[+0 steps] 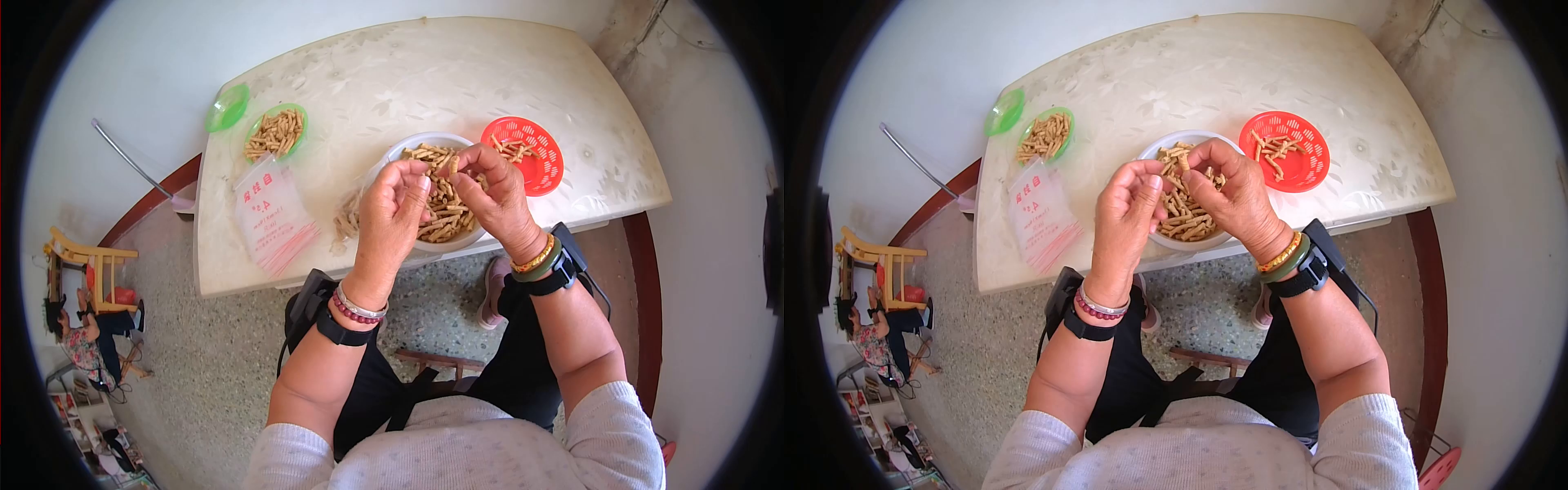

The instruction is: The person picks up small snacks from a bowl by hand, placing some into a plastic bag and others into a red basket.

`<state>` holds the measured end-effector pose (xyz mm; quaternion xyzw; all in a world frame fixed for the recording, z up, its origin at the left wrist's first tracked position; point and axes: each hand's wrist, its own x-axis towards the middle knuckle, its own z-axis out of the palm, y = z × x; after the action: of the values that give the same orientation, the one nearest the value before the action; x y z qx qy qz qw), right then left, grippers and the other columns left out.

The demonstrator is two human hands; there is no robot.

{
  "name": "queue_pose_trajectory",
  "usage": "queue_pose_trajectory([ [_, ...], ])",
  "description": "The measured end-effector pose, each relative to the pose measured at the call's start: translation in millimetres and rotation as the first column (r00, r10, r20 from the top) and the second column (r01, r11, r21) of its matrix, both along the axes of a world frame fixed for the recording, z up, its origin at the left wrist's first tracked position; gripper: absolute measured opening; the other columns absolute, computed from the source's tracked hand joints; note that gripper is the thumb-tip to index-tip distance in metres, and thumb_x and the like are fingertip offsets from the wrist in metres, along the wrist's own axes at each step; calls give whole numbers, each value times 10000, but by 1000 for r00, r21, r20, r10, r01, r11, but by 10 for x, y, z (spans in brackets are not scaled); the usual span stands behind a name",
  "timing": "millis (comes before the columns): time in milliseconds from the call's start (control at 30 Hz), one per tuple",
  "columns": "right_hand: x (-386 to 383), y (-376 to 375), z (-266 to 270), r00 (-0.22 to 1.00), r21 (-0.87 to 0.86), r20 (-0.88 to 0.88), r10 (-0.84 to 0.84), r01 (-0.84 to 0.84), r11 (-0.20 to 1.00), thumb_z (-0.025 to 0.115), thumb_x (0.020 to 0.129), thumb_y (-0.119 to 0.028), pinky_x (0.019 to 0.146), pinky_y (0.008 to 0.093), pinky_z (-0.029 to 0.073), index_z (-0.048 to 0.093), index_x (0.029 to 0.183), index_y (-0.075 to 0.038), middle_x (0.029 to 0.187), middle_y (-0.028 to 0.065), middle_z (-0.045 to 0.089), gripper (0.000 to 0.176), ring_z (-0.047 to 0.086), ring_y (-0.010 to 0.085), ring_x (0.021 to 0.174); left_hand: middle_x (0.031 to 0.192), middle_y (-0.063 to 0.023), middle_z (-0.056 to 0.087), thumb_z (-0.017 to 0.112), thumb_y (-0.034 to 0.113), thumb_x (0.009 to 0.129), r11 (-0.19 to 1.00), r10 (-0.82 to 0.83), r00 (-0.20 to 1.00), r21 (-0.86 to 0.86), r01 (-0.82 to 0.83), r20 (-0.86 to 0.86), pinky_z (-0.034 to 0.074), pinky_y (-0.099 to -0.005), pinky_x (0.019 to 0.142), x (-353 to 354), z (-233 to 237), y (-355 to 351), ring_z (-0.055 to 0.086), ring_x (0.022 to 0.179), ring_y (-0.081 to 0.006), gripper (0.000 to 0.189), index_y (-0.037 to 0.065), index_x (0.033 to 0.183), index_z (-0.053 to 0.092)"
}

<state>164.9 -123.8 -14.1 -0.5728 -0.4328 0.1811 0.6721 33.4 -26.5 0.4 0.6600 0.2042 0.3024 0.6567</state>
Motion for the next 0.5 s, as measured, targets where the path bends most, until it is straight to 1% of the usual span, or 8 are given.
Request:
queue_pose_trajectory([
  [33,-4,-20,24,1000,0,-1,0,0,1000,664,841,-53,701,241,473,624,912,-30,853,1,601,85,565,89,772,834,-11,610,577,153,959,1000,0,1000,0,0,-1,416,-166,509,-1,-4,3,507,617,-33,192,19,1096,583],
  [100,-7,-63,86,946,-108,321,-41,80,991,661,823,-42,706,260,483,623,900,-25,870,45,612,88,581,140,774,803,-13,601,604,117,934,991,22,999,129,-27,37,458,-179,538,0,-13,21,508,597,-22,184,-2,1071,578],
  [133,-17,-61,99,946,-107,321,-40,78,991,661,823,-42,706,260,483,623,900,-25,870,45,612,88,581,140,774,803,-13,601,604,117,934,991,24,999,129,-28,38,458,-179,538,0,-17,26,508,597,-22,184,-2,1071,578],
  [200,-36,-53,115,924,-73,382,-4,34,997,668,809,-36,709,277,489,624,913,-22,874,77,619,114,591,176,785,798,-3,597,611,87,924,990,13,999,140,-19,43,458,-178,547,1,-30,27,504,593,-21,163,-4,1056,581],
  [333,-47,-35,89,947,-84,317,42,-17,996,672,810,-35,713,267,481,634,922,-30,880,54,619,119,575,143,787,787,4,597,608,72,921,987,15,1000,158,-17,15,452,-176,538,-2,-35,36,509,594,-22,132,2,1032,590],
  [400,-46,-28,58,990,-67,117,73,-66,996,693,813,-50,720,254,469,640,942,-35,889,22,623,141,546,104,783,779,8,603,605,57,919,999,26,998,21,-27,52,434,-167,516,-15,-11,54,521,598,-21,85,15,993,606],
  [433,-33,-22,49,990,-66,116,73,-66,996,693,813,-50,720,254,469,640,942,-35,889,22,623,141,546,104,783,779,8,603,605,57,919,999,26,998,21,-27,51,434,-167,516,-19,3,63,521,598,-21,85,15,993,606],
  [500,2,-11,33,993,-56,21,112,-111,992,706,825,-65,732,233,455,636,968,-36,901,-3,626,161,520,76,781,760,23,562,590,62,932,991,5,993,-131,10,115,394,-160,501,-27,21,78,498,606,-28,68,20,985,600],
])
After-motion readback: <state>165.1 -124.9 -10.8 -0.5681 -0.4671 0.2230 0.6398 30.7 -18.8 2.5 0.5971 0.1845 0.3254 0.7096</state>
